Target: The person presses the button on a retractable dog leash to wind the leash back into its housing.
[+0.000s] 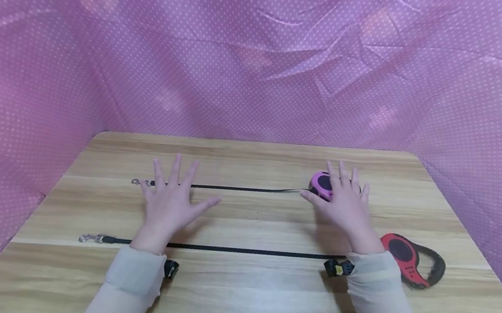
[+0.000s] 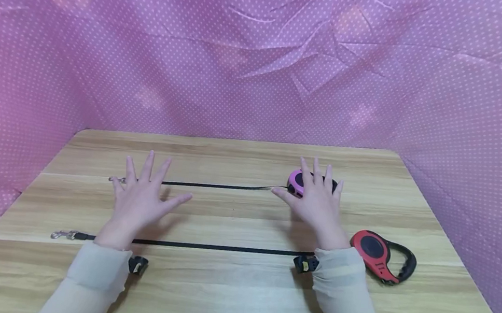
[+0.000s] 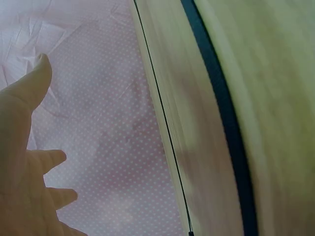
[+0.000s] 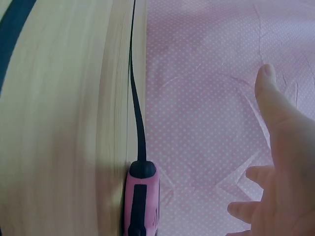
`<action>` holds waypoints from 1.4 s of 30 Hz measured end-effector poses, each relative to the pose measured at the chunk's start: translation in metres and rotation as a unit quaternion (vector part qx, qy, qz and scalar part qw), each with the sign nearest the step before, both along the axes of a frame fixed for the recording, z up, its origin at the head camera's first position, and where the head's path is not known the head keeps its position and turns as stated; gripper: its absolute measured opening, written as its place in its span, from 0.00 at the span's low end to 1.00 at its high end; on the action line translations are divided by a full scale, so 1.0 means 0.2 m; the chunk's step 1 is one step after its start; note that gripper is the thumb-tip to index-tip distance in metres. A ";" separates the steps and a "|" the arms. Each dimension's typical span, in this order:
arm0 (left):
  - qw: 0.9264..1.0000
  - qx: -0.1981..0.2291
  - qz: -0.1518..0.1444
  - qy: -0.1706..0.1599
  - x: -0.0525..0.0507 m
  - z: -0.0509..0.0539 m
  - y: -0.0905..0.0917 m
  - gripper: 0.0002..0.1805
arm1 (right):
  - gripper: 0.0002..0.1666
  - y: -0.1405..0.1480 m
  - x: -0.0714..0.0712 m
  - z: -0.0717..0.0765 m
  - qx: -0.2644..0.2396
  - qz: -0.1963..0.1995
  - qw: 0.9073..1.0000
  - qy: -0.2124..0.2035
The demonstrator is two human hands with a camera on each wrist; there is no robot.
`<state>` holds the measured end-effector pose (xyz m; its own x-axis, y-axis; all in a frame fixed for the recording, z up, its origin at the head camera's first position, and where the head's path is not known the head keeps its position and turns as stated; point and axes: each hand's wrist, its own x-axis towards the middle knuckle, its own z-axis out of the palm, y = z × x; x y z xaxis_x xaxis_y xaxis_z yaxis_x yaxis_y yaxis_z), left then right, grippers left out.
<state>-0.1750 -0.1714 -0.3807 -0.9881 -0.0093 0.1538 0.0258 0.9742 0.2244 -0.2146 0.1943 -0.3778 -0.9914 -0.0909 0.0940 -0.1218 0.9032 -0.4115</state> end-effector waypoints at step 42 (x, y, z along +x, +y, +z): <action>0.977 0.178 0.042 -0.106 -0.18 -0.03 -0.37 0.59 | 0.60 0.23 -0.12 -0.08 -0.100 -0.019 0.988 -0.119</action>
<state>-0.2109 -0.2447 -0.3866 -0.9908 -0.1075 -0.0821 -0.1349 0.8299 0.5414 -0.2376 0.2396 -0.3945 -0.9900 -0.0567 -0.1289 0.0316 0.8026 -0.5957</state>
